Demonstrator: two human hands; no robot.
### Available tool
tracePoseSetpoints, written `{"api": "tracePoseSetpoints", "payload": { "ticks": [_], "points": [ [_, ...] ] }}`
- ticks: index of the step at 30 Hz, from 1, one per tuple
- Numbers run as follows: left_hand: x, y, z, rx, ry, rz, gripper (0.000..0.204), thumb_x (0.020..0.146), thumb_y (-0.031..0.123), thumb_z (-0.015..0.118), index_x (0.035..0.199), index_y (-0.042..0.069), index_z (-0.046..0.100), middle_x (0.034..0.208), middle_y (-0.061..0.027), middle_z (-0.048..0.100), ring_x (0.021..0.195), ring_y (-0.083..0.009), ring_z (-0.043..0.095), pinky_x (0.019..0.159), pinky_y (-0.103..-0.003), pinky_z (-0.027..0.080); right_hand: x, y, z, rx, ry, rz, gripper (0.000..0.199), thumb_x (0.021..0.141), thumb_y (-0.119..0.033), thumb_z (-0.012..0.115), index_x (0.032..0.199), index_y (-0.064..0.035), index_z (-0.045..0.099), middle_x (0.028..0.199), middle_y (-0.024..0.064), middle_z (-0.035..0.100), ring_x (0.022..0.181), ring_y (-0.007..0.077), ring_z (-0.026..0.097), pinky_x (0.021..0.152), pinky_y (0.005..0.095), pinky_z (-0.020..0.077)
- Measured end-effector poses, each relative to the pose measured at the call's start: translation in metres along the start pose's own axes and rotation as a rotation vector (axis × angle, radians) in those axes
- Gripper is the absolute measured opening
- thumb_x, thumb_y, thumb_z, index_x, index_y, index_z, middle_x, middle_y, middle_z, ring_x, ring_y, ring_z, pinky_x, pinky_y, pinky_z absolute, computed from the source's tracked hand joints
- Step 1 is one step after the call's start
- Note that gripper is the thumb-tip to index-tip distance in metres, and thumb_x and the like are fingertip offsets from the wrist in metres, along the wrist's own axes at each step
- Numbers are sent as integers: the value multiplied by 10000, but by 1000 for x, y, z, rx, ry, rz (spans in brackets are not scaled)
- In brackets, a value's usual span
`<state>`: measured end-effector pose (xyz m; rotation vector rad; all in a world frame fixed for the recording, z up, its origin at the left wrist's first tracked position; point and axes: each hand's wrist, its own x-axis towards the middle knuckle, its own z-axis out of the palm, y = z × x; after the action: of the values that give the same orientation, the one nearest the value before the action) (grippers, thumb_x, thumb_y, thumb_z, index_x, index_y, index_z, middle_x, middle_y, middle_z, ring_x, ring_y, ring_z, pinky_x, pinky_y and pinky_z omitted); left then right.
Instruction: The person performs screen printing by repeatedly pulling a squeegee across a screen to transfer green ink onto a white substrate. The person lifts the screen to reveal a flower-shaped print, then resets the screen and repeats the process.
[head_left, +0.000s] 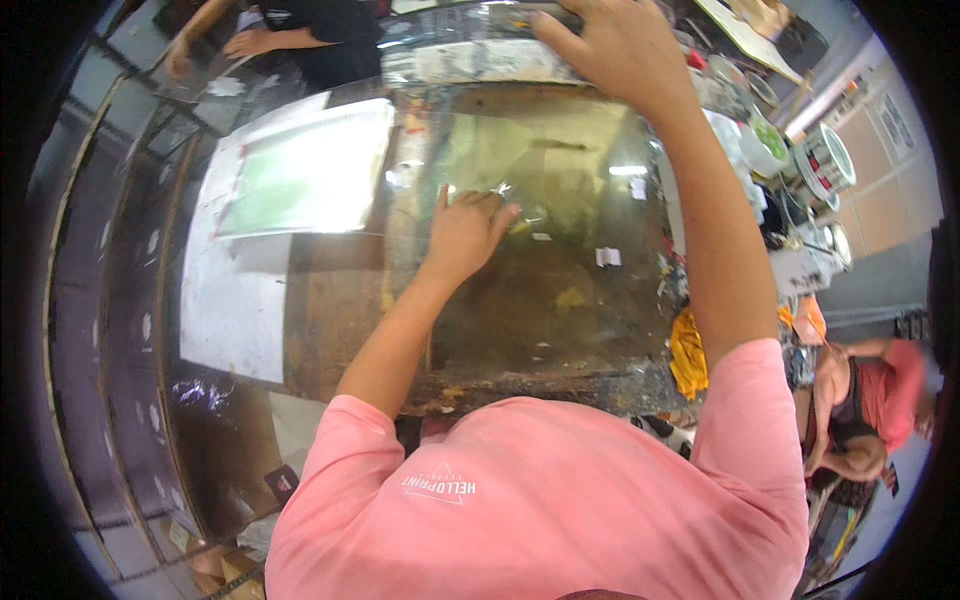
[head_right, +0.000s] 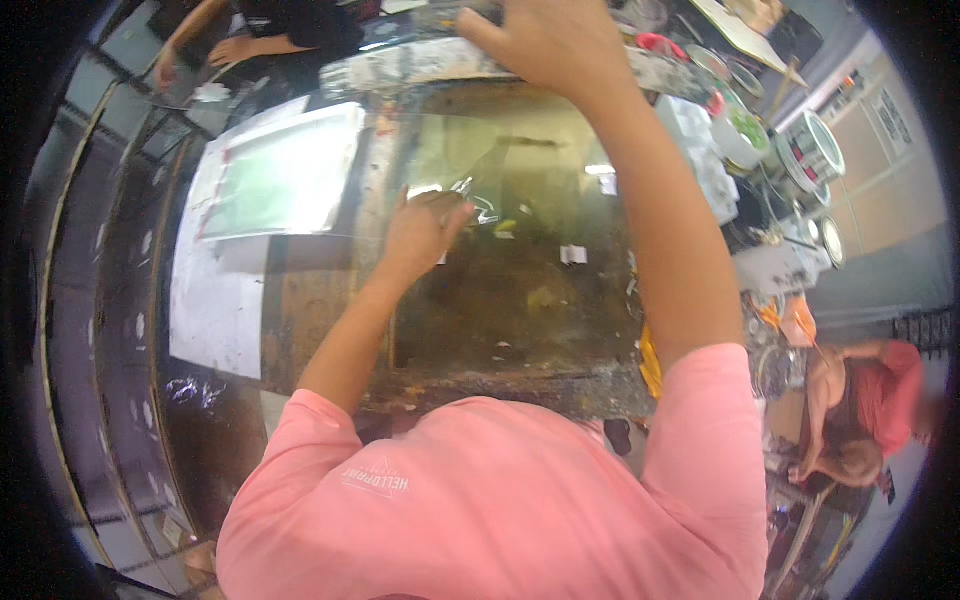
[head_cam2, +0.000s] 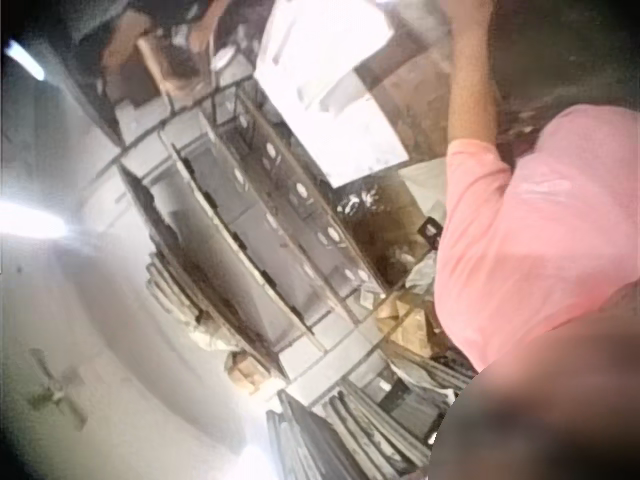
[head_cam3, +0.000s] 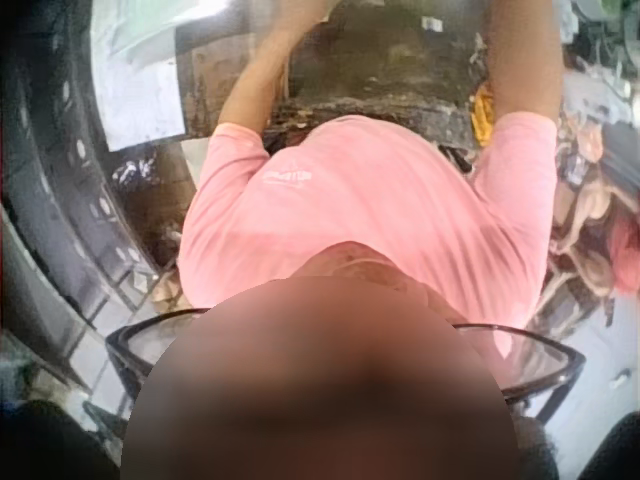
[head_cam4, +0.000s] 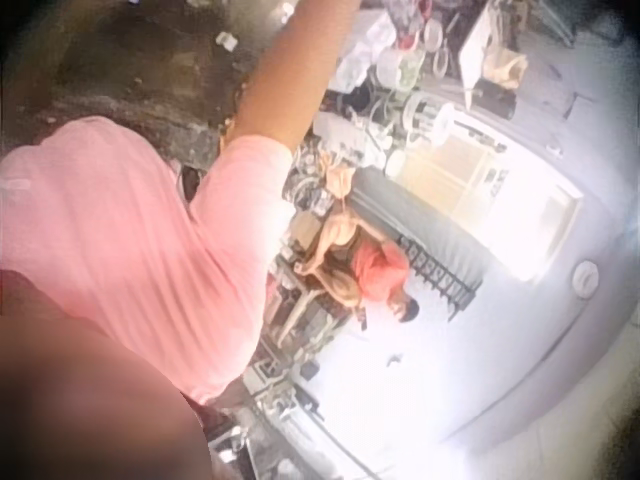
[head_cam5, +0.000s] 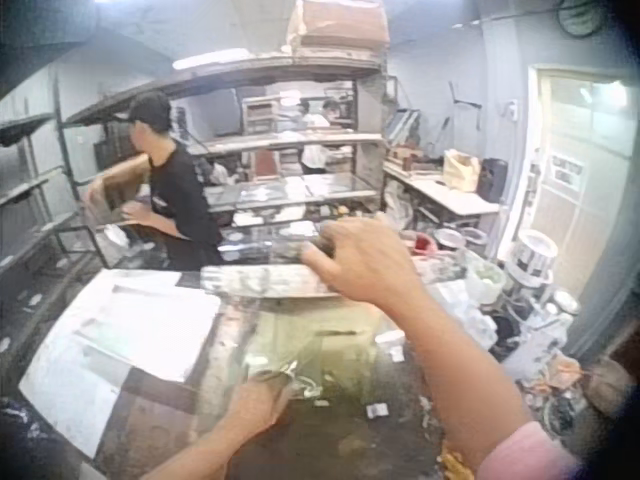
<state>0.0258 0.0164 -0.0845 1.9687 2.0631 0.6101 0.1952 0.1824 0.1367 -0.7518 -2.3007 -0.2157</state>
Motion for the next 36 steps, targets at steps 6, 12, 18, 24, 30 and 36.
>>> {"api": "tracePoseSetpoints", "payload": {
  "ticks": [6, 12, 18, 24, 30, 36],
  "points": [
    [19, 59, 103, 186, -11, 198, 1183, 816, 933, 507, 1589, 38, 463, 1699, -265, 292, 1608, -435, 185, 1252, -706, -8, -4, 0, 0, -26, 28, -15, 524, 919, -470, 582, 756, 7, 720, 777, 249, 710, 789, 413, 705, 787, 525, 503],
    [16, 89, 110, 232, -33, 233, 1270, 758, 982, 484, 1601, 34, 438, 1683, -257, 330, 1586, -428, 253, 1199, -781, -52, 0, 0, 6, 37, 72, -32, 544, 915, -469, 563, 728, 17, 721, 752, 249, 704, 765, 408, 704, 791, 508, 494],
    [14, 87, 110, 172, 63, 323, 1221, 742, 980, 500, 1520, 40, 544, 1576, -247, 470, 1482, -440, 420, 1197, -793, -11, 13, 5, -1, 52, 19, 2, 563, 909, -467, 557, 753, 46, 729, 750, 266, 702, 768, 422, 709, 813, 526, 536],
    [16, 88, 113, 158, 90, 367, 1198, 748, 976, 502, 1482, 32, 580, 1543, -239, 499, 1442, -439, 464, 1202, -791, 9, 10, 7, -3, 23, 30, 1, 563, 911, -468, 557, 748, 44, 724, 752, 266, 703, 771, 425, 709, 807, 513, 543],
    [12, 82, 119, 149, 152, 356, 1182, 741, 964, 530, 1460, 28, 596, 1549, -222, 500, 1437, -409, 480, 1223, -760, 0, 5, -4, 0, 84, 36, -17, 543, 914, -458, 574, 752, 39, 718, 765, 267, 704, 772, 434, 701, 807, 528, 524],
    [11, 69, 30, -618, 286, -171, 902, 814, 520, 889, 1456, -16, 553, 1375, -177, 645, 1207, -299, 666, 1074, -530, 508, -8, -6, -2, 9, 69, 13, 438, 912, -414, 618, 861, 15, 688, 774, 240, 706, 794, 439, 699, 791, 530, 520]
  ]
}}
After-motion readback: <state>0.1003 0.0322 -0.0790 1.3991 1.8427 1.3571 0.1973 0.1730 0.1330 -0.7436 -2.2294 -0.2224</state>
